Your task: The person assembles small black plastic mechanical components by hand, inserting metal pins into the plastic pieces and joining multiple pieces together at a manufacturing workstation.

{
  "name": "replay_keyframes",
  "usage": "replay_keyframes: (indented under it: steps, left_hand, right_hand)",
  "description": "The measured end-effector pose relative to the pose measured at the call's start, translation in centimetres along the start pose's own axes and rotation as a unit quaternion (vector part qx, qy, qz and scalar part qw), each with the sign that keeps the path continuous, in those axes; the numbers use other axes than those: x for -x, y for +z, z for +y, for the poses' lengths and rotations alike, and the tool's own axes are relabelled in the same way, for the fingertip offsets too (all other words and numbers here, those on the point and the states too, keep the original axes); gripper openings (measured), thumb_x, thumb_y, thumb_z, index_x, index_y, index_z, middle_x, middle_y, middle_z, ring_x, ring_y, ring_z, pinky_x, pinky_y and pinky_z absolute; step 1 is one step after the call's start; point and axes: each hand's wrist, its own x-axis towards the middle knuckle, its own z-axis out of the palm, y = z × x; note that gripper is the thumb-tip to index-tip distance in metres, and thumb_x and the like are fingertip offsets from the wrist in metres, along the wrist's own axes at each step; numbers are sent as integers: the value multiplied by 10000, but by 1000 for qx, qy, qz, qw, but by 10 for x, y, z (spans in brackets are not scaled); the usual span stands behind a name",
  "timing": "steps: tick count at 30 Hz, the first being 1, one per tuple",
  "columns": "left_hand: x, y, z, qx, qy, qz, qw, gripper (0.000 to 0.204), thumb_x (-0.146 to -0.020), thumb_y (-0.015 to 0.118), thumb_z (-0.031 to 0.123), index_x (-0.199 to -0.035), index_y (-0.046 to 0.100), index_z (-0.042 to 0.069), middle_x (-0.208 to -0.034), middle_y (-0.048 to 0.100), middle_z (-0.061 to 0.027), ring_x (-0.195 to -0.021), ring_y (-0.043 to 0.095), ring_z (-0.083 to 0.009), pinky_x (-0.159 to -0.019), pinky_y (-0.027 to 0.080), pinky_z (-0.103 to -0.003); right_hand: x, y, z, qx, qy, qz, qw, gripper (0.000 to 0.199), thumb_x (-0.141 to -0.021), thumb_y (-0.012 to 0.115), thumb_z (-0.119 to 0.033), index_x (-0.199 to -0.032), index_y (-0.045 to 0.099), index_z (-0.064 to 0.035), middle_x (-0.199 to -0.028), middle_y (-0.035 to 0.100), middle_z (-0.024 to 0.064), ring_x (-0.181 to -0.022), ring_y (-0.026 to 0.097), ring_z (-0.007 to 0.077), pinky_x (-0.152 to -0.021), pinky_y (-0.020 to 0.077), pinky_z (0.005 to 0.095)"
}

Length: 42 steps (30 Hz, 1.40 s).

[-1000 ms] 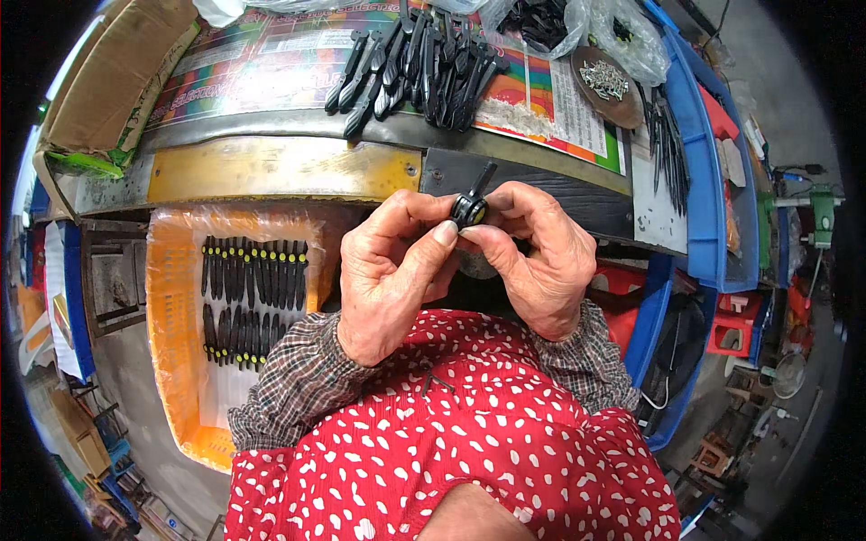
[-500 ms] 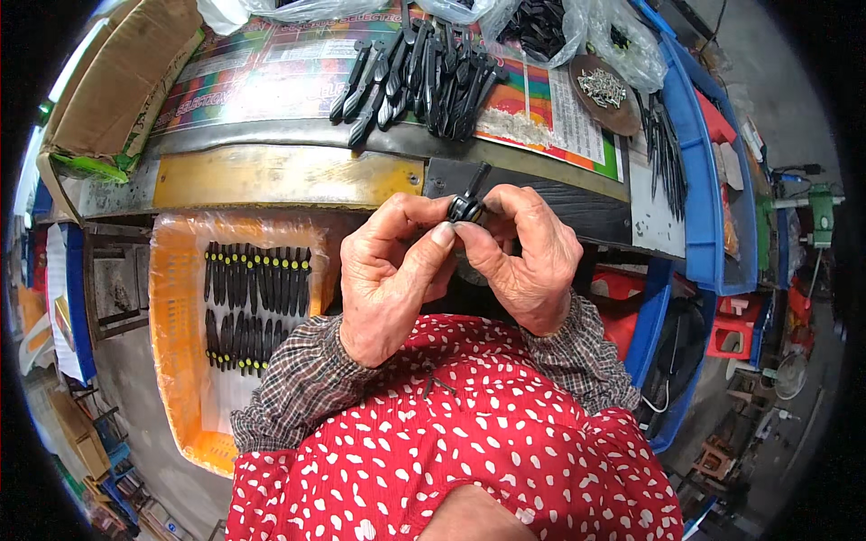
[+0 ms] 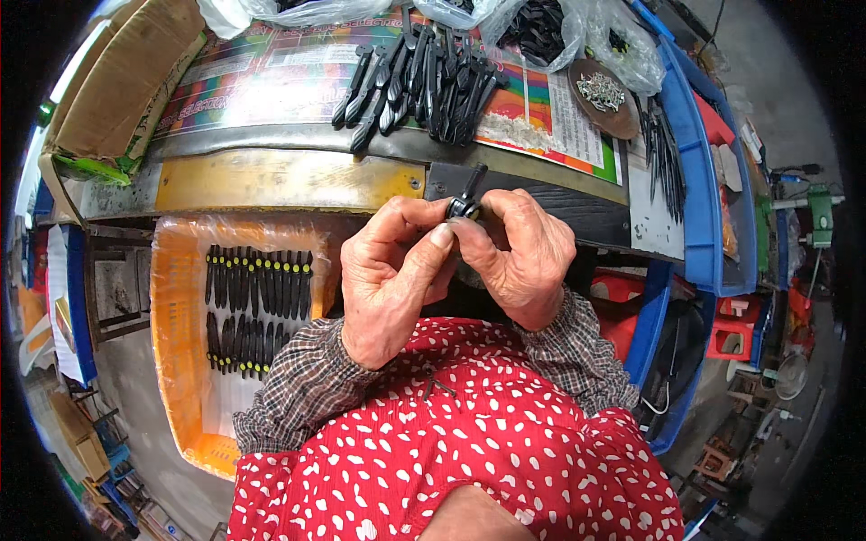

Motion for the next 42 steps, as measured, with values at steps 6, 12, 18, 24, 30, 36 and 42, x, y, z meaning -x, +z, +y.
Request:
replay_keyframes:
  steps: [6,12,18,24,30,36,42]
  left_hand:
    - [0,1,-2,9,3,-1,1000,119,-918,523,54,-1033,549,35,-814,565,-21,-564,441,-36,-434,329,-173]
    - [0,4,-3,19,3,17,1000,141,-902,555,33,-1040,558,3,-717,548,15,-529,422,-16,-436,318,-171]
    - [0,5,-2,29,-8,26,999,157,-878,589,17,-1033,566,5,-720,559,11,-530,434,-14,-432,332,-169]
    - [2,5,-2,51,-14,20,998,168,-875,596,20,-1040,569,5,-745,569,7,-536,437,-11,-431,332,-168]
    - [4,2,-4,44,-4,-15,999,144,-893,564,32,-1035,550,51,-799,580,-32,-541,455,-47,-420,318,-184]
    - [4,3,-2,22,1,-3,1000,146,-898,561,39,-1044,548,47,-811,581,-34,-548,460,-48,-423,317,-180]
    - [4,5,0,25,-9,15,1000,153,-892,575,33,-1042,570,-2,-727,568,14,-537,444,-8,-447,335,-159]
  right_hand:
    - [0,2,-1,10,1,12,1000,257,-777,707,-176,-857,541,3,-644,516,101,-512,554,248,-440,427,338]
    - [0,2,-1,36,-3,17,999,231,-780,702,-178,-751,527,-29,-574,462,74,-452,506,235,-406,383,337]
    - [-1,1,-1,40,-18,21,999,229,-783,695,-172,-736,521,-31,-561,457,74,-448,503,240,-405,382,338]
    - [1,1,-3,50,-6,37,998,242,-790,700,-197,-814,535,-22,-593,470,71,-453,497,229,-410,382,340]
    - [2,1,-12,-20,49,53,997,292,-794,700,-162,-961,531,7,-680,519,77,-509,530,203,-442,426,321]
    - [1,1,-10,-63,-1,71,995,288,-781,706,-109,-984,550,23,-742,565,96,-570,585,201,-474,473,302]
    - [6,-8,-16,-156,92,29,983,311,-790,696,-76,-1036,547,40,-802,595,112,-677,637,168,-563,524,268]
